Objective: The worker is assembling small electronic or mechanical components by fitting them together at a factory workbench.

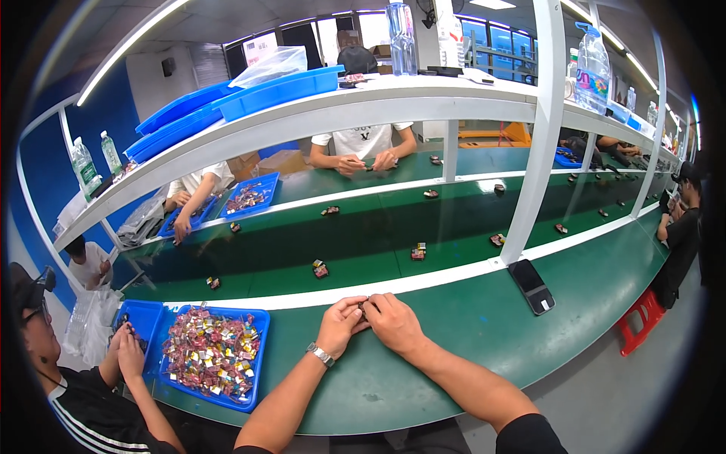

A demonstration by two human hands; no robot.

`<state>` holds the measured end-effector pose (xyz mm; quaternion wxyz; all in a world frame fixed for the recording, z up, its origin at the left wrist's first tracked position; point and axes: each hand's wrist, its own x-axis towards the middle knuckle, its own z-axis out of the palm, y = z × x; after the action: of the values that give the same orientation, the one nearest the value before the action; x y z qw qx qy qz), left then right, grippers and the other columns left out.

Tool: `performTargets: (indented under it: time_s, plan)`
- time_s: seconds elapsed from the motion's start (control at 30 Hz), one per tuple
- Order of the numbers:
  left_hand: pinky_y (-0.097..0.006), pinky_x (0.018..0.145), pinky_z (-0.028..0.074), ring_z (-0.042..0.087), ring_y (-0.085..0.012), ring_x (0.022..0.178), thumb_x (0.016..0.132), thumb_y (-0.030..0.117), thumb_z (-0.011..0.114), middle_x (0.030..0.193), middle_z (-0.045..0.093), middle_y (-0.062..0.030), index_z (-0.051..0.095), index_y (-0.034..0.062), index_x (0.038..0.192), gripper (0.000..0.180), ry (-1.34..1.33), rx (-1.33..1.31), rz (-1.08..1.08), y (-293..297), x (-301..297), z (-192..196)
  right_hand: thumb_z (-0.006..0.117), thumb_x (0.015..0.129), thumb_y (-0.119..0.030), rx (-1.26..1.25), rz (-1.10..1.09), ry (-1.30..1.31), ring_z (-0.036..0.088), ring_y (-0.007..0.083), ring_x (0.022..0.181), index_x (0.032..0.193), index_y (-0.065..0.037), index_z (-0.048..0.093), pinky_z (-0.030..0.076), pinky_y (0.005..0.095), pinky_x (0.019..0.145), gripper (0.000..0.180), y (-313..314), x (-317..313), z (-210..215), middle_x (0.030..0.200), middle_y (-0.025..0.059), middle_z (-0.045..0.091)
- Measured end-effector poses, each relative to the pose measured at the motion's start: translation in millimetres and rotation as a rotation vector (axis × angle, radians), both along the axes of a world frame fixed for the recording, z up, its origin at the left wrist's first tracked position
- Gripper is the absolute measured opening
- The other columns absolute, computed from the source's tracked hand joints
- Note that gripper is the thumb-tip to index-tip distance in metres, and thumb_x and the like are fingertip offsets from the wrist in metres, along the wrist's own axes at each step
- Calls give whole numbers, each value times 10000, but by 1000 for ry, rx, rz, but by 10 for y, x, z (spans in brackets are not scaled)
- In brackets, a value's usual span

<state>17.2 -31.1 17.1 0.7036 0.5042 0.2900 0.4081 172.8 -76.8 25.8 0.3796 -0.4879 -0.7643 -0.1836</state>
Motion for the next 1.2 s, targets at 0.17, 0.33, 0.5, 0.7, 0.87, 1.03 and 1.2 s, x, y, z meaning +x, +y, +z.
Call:
performTargets:
  time_s: [0.17, 0.33, 0.5, 0.7, 0.87, 1.03, 1.2]
  plan:
    - [-330, 896, 567, 649, -186, 1030, 990, 4, 463, 1139, 644, -123, 510, -29, 1248, 264, 14, 5, 43, -1, 20, -8, 613, 738, -109, 100, -25, -73, 579, 204, 841, 900, -26, 643, 503, 299, 702, 185, 43, 5, -10, 894, 56, 583]
    - [-329, 869, 571, 653, -186, 1009, 990, 14, 470, 1141, 643, -120, 511, -23, 1251, 267, -10, -24, 77, 2, 46, -5, 615, 757, -111, 164, -23, -99, 579, 222, 911, 927, 3, 645, 499, 319, 778, 207, 26, -1, 21, 1026, 98, 604]
    - [-343, 866, 564, 650, -184, 1003, 988, 28, 481, 1139, 644, -110, 503, -11, 1269, 284, -68, -50, 100, 70, -34, -91, 687, 776, -117, -54, 112, 174, 593, 289, 1019, 1018, 44, 626, 519, 383, 873, 297, 17, -114, -61, 1218, 160, 583]
    - [-499, 1033, 462, 537, -356, 1219, 968, 87, 540, 1421, 422, -226, 274, 29, 1456, 559, -185, -93, 75, 62, -4, -8, 702, 750, -122, -191, 67, 160, 605, 295, 1013, 1049, -29, 639, 524, 388, 856, 319, 637, 161, -93, 1203, 129, 606]
    - [-477, 1005, 494, 538, -322, 1218, 967, 68, 534, 1402, 445, -211, 349, 21, 1405, 477, -163, -76, 55, 86, 0, -3, 724, 769, -165, -331, -133, 265, 600, 307, 1060, 1090, -46, 653, 501, 401, 907, 350, 1115, 430, -163, 1160, 130, 644]
    - [-466, 987, 512, 563, -310, 1193, 968, 75, 539, 1331, 515, -204, 450, 2, 1304, 355, -119, -28, 48, 87, -95, -36, 800, 729, -278, -155, -484, 305, 542, 365, 1014, 1084, -22, 593, 485, 435, 857, 484, 988, 761, 101, 1063, 165, 573]
    - [-376, 873, 566, 644, -240, 1038, 973, 66, 525, 1203, 614, -181, 516, -2, 1222, 259, -20, 23, -28, 107, -62, -49, 818, 717, -290, -306, -867, 320, 560, 365, 986, 1029, 13, 475, 524, 450, 790, 554, 1072, 1292, -184, 1017, 197, 558]
